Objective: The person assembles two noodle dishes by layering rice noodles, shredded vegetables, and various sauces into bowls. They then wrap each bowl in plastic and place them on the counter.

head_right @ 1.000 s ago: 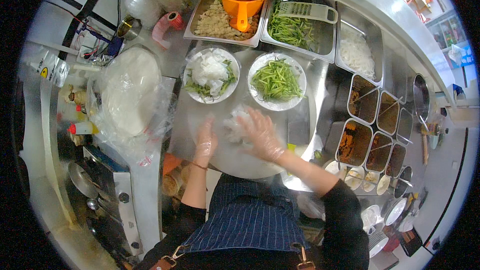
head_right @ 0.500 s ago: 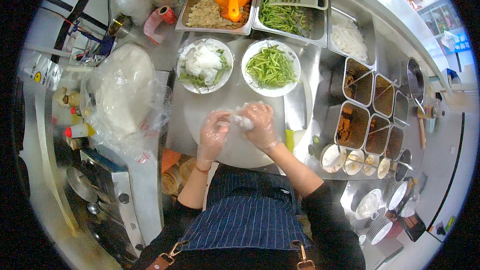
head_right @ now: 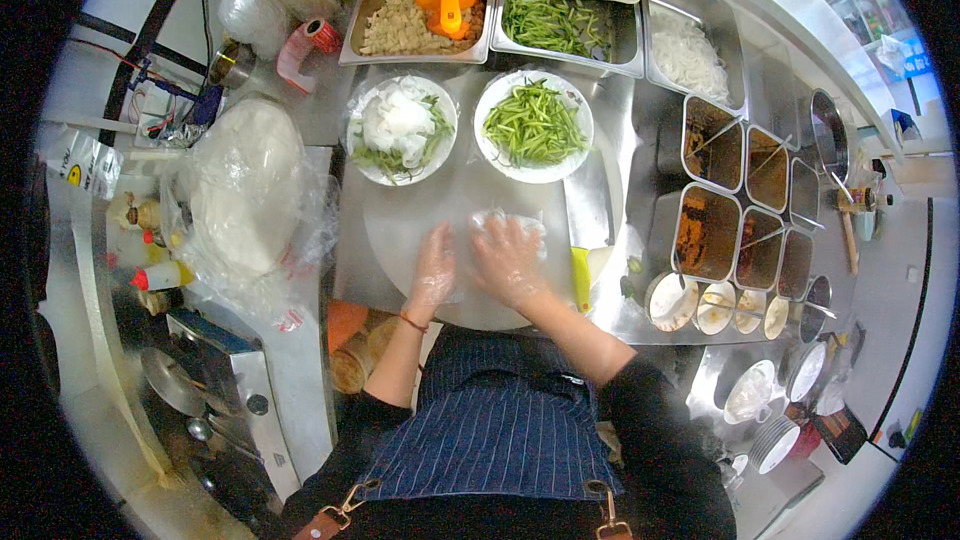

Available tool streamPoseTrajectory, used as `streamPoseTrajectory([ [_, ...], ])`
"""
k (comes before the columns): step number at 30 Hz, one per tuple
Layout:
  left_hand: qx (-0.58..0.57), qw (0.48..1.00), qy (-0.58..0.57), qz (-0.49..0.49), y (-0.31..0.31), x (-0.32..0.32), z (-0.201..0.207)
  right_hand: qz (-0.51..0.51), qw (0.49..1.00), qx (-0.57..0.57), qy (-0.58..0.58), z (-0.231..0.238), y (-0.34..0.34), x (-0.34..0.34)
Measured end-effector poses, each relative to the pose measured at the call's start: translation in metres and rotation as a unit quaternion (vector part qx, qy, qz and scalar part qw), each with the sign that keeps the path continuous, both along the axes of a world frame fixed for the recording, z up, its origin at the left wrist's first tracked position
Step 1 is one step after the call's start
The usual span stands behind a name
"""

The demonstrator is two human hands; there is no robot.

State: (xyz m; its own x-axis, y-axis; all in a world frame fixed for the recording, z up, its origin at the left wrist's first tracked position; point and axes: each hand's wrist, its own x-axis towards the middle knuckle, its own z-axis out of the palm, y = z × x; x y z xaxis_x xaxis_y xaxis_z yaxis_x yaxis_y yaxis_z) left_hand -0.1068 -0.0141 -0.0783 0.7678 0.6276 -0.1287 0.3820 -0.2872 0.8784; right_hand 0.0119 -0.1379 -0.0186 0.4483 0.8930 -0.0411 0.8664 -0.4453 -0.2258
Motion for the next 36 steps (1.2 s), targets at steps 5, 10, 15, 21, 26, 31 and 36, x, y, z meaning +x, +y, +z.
streamPoseTrajectory([
  [5,0.001,1.000,0.000,0.026,0.004,-0.019,0.000,-0.057,0.997,-0.010,0.043,0.004,-0.043,0.019],
  [10,0.031,0.999,0.014,0.004,-0.001,-0.010,0.004,-0.124,0.936,0.121,0.308,0.020,-0.043,0.062],
  [15,0.003,1.000,0.013,0.021,-0.003,-0.006,0.014,-0.187,0.816,0.173,0.519,0.090,-0.030,0.108],
  [21,0.059,0.998,0.014,0.017,0.003,-0.008,0.019,-0.160,0.903,0.186,0.352,0.128,0.028,0.182],
  [26,0.066,0.998,0.012,0.015,0.001,-0.005,0.021,-0.073,0.988,0.004,0.139,0.062,0.088,0.216],
  [31,0.147,0.989,0.009,-0.021,-0.007,0.023,0.023,-0.032,0.993,-0.114,0.018,0.029,0.098,0.206],
  [36,0.247,0.963,0.016,-0.106,-0.030,0.073,0.018,0.008,0.989,-0.141,0.043,0.081,0.089,0.193],
])
